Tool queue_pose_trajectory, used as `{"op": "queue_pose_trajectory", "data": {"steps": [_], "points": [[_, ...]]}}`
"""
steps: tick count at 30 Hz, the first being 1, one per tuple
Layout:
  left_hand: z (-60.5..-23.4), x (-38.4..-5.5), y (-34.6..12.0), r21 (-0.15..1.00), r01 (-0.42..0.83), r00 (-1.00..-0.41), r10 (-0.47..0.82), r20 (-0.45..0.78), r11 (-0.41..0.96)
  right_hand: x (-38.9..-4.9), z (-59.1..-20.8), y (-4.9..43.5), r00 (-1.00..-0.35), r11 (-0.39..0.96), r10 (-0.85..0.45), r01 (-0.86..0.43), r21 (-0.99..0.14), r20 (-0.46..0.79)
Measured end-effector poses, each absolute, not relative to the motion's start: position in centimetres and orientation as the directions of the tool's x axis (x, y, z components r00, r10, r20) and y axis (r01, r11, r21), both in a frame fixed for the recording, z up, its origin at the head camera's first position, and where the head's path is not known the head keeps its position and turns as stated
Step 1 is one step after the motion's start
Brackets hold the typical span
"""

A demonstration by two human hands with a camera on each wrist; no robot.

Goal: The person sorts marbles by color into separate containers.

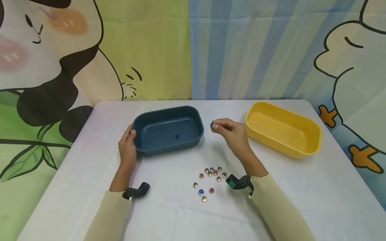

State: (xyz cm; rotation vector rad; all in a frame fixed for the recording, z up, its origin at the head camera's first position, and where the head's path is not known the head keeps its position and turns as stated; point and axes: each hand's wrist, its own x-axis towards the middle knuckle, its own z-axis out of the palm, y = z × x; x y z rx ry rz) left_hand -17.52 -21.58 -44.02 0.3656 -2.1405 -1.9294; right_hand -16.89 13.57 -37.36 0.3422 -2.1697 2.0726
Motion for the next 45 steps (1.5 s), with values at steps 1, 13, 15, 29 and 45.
{"op": "queue_pose_trajectory", "data": {"steps": [1, 13, 15, 29, 45], "points": [[-44.0, -17.5, -21.6, 0.995, -0.023, -0.942, -0.337, 0.011, 0.096, -17.2, -37.2, 13.5, -0.965, 0.030, -0.071, -0.253, -0.967, 0.251], [-43.6, -17.3, -21.9, 0.997, -0.032, -0.934, -0.356, -0.003, 0.075, -19.9, -35.9, 12.0, -0.964, -0.036, -0.057, -0.259, -0.965, 0.260], [-43.6, -17.2, -21.8, 0.996, -0.031, -0.933, -0.359, 0.001, 0.083, -20.2, -36.0, 11.7, -0.962, -0.017, -0.064, -0.266, -0.964, 0.266], [-43.7, -17.2, -22.0, 0.996, -0.045, -0.931, -0.364, -0.016, 0.071, -22.2, -36.1, 11.1, -0.944, 0.200, -0.048, -0.329, -0.923, 0.326], [-44.4, -17.8, -21.6, 0.995, -0.039, -0.933, -0.360, -0.001, 0.097, -26.1, -35.9, 10.1, -0.986, 0.344, -0.125, -0.144, -0.928, 0.106]]}}
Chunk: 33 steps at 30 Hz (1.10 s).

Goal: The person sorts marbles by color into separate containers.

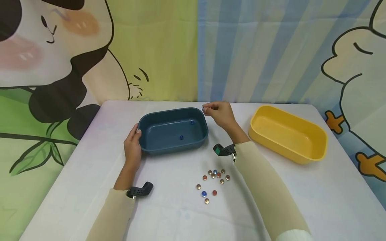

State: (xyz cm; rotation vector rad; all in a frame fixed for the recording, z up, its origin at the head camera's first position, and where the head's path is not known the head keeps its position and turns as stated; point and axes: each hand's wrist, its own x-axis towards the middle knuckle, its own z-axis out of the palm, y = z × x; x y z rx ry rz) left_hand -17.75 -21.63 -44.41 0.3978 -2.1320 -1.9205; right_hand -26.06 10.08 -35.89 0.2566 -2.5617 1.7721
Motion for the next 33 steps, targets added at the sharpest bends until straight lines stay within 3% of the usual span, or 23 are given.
{"op": "queue_pose_trajectory", "data": {"steps": [13, 21, 33], "points": [[-44.1, -17.6, -21.6, 0.994, -0.033, -0.937, -0.350, 0.006, 0.105, -26.8, -36.7, 9.4, -0.975, 0.412, -0.219, -0.057, -0.910, -0.039], [-44.1, -17.6, -21.4, 0.994, -0.044, -0.934, -0.356, -0.005, 0.100, -27.6, -36.3, 9.2, -0.966, 0.363, -0.226, 0.039, -0.931, -0.129], [-44.3, -17.6, -21.7, 0.995, -0.028, -0.935, -0.355, 0.009, 0.100, -28.2, -35.7, 8.8, -0.957, 0.366, -0.239, 0.067, -0.928, -0.163]]}}
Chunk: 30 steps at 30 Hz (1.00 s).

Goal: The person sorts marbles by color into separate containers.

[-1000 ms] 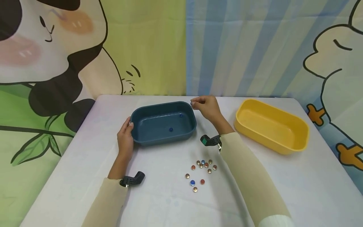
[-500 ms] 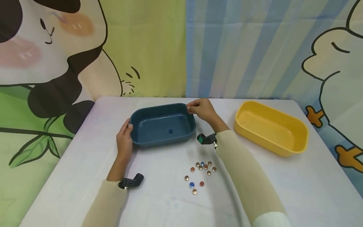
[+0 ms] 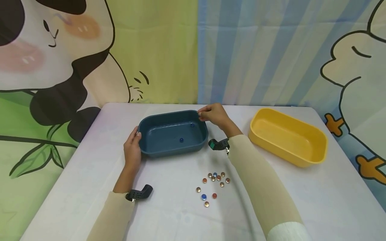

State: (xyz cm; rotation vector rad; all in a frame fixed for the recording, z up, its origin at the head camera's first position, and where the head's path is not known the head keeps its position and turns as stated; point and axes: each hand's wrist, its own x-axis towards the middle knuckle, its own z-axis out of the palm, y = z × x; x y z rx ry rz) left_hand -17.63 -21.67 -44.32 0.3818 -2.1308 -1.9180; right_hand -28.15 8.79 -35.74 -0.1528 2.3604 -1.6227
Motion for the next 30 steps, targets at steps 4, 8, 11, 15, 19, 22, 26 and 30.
{"op": "queue_pose_trajectory", "data": {"steps": [4, 8, 11, 15, 19, 22, 26, 30], "points": [[-44.3, -17.7, -21.8, 0.995, -0.032, -0.933, -0.360, 0.002, 0.090, -28.0, -35.7, 8.8, -0.955, 0.366, -0.245, 0.068, -0.928, -0.166], [-44.3, -17.7, -21.9, 0.994, -0.035, -0.933, -0.359, 0.003, 0.101, -27.8, -35.6, 8.9, -0.953, 0.357, -0.260, 0.057, -0.932, -0.158], [-44.3, -17.7, -21.9, 0.994, -0.028, -0.937, -0.348, 0.012, 0.109, -27.8, -35.8, 8.9, -0.953, 0.353, -0.262, 0.049, -0.934, -0.149], [-44.3, -17.6, -22.0, 0.994, -0.027, -0.936, -0.351, 0.013, 0.107, -27.8, -36.1, 8.9, -0.956, 0.327, -0.257, 0.051, -0.944, -0.140], [-44.1, -17.5, -22.0, 0.995, -0.020, -0.935, -0.356, 0.015, 0.097, -27.8, -36.5, 8.8, -0.960, 0.305, -0.245, 0.054, -0.951, -0.133], [-43.9, -17.5, -21.8, 0.995, -0.013, -0.936, -0.350, 0.022, 0.097, -27.8, -36.6, 8.9, -0.964, 0.304, -0.234, 0.053, -0.951, -0.129], [-43.9, -17.5, -21.7, 0.995, -0.021, -0.938, -0.348, 0.013, 0.093, -27.6, -36.7, 9.0, -0.966, 0.307, -0.228, 0.048, -0.950, -0.123], [-44.0, -17.6, -21.6, 0.997, -0.029, -0.939, -0.344, 0.000, 0.078, -27.4, -36.9, 9.2, -0.968, 0.308, -0.224, 0.040, -0.951, -0.113]]}}
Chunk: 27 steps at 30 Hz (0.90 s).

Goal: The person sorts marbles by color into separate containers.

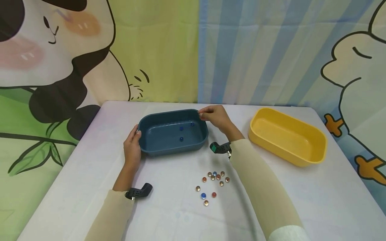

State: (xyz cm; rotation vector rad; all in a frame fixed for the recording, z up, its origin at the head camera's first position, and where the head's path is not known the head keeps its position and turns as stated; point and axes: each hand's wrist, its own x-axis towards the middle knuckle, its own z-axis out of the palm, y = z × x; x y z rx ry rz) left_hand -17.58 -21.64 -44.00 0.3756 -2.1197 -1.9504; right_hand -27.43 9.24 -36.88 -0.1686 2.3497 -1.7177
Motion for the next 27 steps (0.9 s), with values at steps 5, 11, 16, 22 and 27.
{"op": "queue_pose_trajectory", "data": {"steps": [5, 11, 16, 22, 27], "points": [[-44.2, -17.6, -21.5, 0.996, -0.032, -0.940, -0.340, -0.002, 0.082, -27.0, -37.1, 9.7, -0.968, 0.249, -0.233, 0.032, -0.968, -0.092], [-44.3, -17.6, -21.4, 0.996, -0.033, -0.937, -0.350, 0.000, 0.088, -26.4, -37.1, 10.0, -0.972, 0.229, -0.224, 0.015, -0.973, -0.068], [-44.4, -17.6, -21.5, 0.995, -0.024, -0.934, -0.356, 0.013, 0.100, -26.0, -37.2, 10.1, -0.977, 0.223, -0.208, -0.009, -0.975, -0.039], [-44.3, -17.7, -21.6, 0.995, -0.022, -0.937, -0.349, 0.015, 0.099, -25.2, -37.1, 10.3, -0.984, 0.163, -0.177, -0.035, -0.986, 0.005], [-43.7, -17.5, -21.5, 0.997, -0.030, -0.941, -0.339, -0.002, 0.077, -24.1, -37.1, 10.5, -0.978, 0.093, -0.207, -0.043, -0.995, 0.023]]}}
